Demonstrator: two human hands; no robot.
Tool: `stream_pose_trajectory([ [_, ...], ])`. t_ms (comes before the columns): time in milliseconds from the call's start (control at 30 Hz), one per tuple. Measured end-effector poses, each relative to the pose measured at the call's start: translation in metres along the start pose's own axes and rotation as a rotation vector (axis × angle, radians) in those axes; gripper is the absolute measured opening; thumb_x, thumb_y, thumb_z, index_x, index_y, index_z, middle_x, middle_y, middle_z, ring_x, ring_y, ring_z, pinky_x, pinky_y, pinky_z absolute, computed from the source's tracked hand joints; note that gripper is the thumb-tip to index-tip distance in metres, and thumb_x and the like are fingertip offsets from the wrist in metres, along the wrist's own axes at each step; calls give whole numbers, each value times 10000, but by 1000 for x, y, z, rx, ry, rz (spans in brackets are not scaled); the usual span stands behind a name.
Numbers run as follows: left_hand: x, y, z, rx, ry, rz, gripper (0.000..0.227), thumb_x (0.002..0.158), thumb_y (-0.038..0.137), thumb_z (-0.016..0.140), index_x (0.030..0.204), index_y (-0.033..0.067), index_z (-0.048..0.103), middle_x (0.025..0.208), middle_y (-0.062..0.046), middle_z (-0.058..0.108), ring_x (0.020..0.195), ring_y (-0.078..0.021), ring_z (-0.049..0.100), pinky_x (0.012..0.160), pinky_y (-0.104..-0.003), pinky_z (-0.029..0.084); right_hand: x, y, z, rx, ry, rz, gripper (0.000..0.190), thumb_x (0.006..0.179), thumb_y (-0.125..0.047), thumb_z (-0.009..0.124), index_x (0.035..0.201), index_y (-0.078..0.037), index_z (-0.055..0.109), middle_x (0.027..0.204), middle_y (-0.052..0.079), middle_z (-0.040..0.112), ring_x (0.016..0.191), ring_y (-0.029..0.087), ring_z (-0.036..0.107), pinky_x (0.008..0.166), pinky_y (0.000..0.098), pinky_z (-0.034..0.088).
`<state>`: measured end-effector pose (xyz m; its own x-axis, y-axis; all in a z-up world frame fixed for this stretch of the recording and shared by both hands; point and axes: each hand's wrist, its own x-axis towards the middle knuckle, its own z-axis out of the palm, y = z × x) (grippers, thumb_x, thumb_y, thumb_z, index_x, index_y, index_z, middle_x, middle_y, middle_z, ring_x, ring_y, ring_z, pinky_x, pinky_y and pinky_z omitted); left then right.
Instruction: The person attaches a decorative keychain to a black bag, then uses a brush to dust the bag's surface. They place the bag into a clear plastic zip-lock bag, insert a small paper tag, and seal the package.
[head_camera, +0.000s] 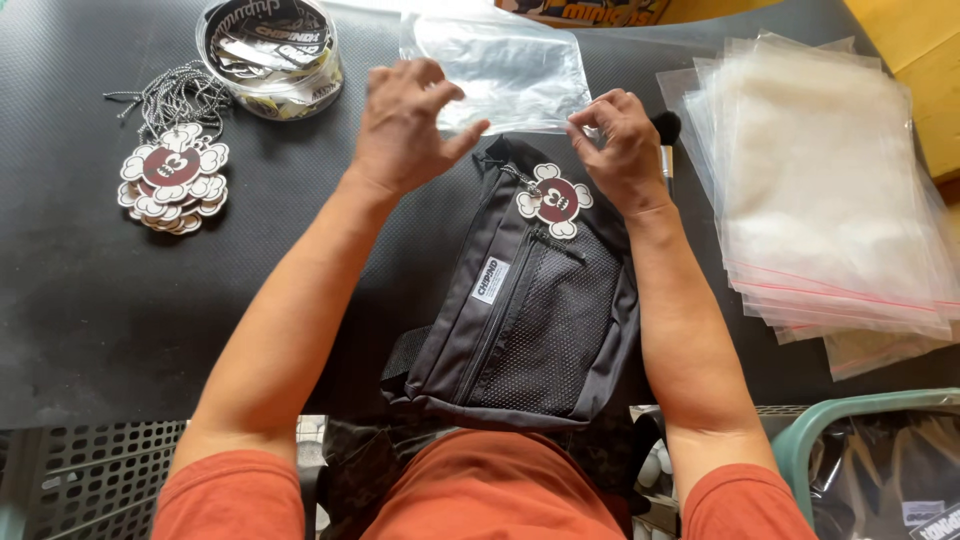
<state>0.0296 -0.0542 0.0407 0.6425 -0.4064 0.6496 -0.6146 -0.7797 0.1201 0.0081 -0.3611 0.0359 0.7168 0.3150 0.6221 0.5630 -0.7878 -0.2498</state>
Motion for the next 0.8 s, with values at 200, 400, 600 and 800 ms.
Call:
stream_pose_trajectory([
  [200,-3,18,18,-16,30,174,496,918,654,780,872,166,705,940,-41,640,865,-243,586,751,-396,472,1,1,0,11,61,-10,141,926,-23,804,917,-76,673,969,75,622,937,237,597,647,322,557],
  [400,-5,13,14,115,180,245,225,951,99,691,749,118,594,765,-38,579,699,-234,583,595,-363,483,1,0,1,39,79,-26,153,933,-8,817,920,-77,681,960,62,603,916,216,581,627,304,558],
  [600,-19,-7,26,-124,151,43,134,1001,182,745,900,111,693,866,-41,606,769,-242,572,631,-385,487,-4,9,4,59,-12,94,104,945,-70,815,946,-106,717,1014,65,592,957,209,566,652,285,553],
  [800,-21,-6,32,-257,92,-73,153,970,192,780,872,124,683,916,-32,615,850,-238,604,651,-382,505,-2,4,1,276,-15,190,63,971,-107,677,1001,-108,732,1051,46,595,862,158,600,700,269,535],
])
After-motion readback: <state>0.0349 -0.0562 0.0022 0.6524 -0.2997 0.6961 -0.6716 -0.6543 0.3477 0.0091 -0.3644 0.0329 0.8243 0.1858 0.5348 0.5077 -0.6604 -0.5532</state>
